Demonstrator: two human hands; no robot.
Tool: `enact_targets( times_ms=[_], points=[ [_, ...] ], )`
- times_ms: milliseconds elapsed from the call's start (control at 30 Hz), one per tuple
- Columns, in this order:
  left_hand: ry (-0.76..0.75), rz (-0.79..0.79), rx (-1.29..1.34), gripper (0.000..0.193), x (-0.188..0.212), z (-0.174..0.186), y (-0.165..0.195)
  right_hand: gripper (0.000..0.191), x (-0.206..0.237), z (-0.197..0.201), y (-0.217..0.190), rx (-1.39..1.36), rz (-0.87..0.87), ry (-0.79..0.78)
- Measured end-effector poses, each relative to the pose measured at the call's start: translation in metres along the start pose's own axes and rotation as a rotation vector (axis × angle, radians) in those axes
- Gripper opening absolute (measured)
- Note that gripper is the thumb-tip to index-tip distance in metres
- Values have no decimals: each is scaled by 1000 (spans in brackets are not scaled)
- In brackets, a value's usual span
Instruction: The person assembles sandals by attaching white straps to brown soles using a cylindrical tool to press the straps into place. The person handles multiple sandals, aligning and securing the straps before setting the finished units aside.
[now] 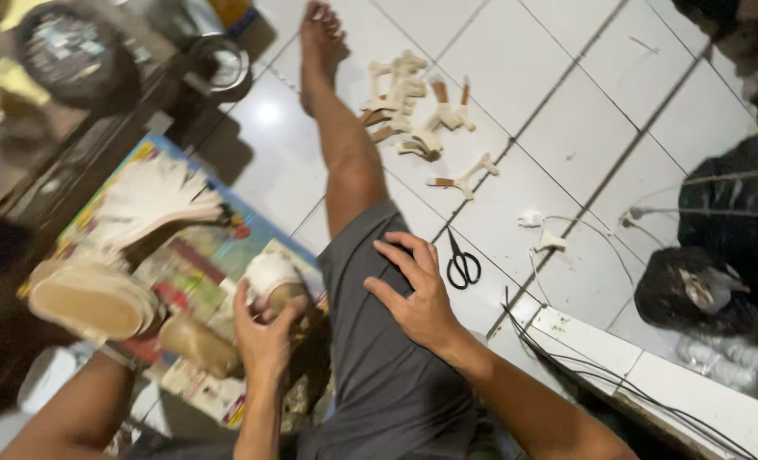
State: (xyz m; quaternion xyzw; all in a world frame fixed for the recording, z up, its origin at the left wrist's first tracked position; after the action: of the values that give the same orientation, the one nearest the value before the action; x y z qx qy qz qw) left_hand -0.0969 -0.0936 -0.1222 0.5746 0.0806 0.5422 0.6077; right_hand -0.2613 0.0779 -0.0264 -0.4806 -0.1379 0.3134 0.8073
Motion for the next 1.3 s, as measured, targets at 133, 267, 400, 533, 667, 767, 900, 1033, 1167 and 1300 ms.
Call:
enact_targets(
  times_ms=[133, 267, 400, 533, 667, 767, 900, 1033, 1167, 1300],
  points=[
    [85, -155, -112, 88, -10, -9, -2, 36, -25, 12, 59, -262, -285, 176],
    [115, -170, -108, 72, -8, -18, -8, 36, -38, 16, 135, -456, -588, 248],
    [141, -166, -199, 63, -4, -29, -11, 37, -54, 20, 190, -313, -660, 245],
    [228, -259, -666, 85, -2, -36, -11, 37, -63, 17, 228, -274, -772, 210],
    [246, -358, -836, 93, -9, -37, -12, 35, -68, 7, 243, -208, -850, 99],
    [250, -353, -760, 89, -11, -36, -12, 30, -66, -4, 247, -107, -828, 35],
    [242, -379, -787, 89, -8, -38, -10, 31, -45, -22, 249, -155, -937, -23],
    [177, -427, -762, 99, -5, -33, -12, 40, -20, -30, 250, -130, -881, -96],
    [139, -474, -652, 99, -13, -29, -18, 58, 0, 11, 278, -161, -993, 23],
    [-34, -214, -956, 99, -40, -21, -21, 48, 10, 116, 330, -305, -978, 620]
  ],
)
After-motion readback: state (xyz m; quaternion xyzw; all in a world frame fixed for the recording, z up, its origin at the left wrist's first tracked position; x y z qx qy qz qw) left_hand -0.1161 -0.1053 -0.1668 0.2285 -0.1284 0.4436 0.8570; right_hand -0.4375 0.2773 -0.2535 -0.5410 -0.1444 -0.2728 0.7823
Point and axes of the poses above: each hand's wrist, its own x-axis away from the middle knuckle, its own z-axis out of the back of the hand, y = z × x, the point moved 3 cm from there along -x, towards the middle knuckle, and after that the axes turned 7 degrees about -x, right-handed, at the moved point
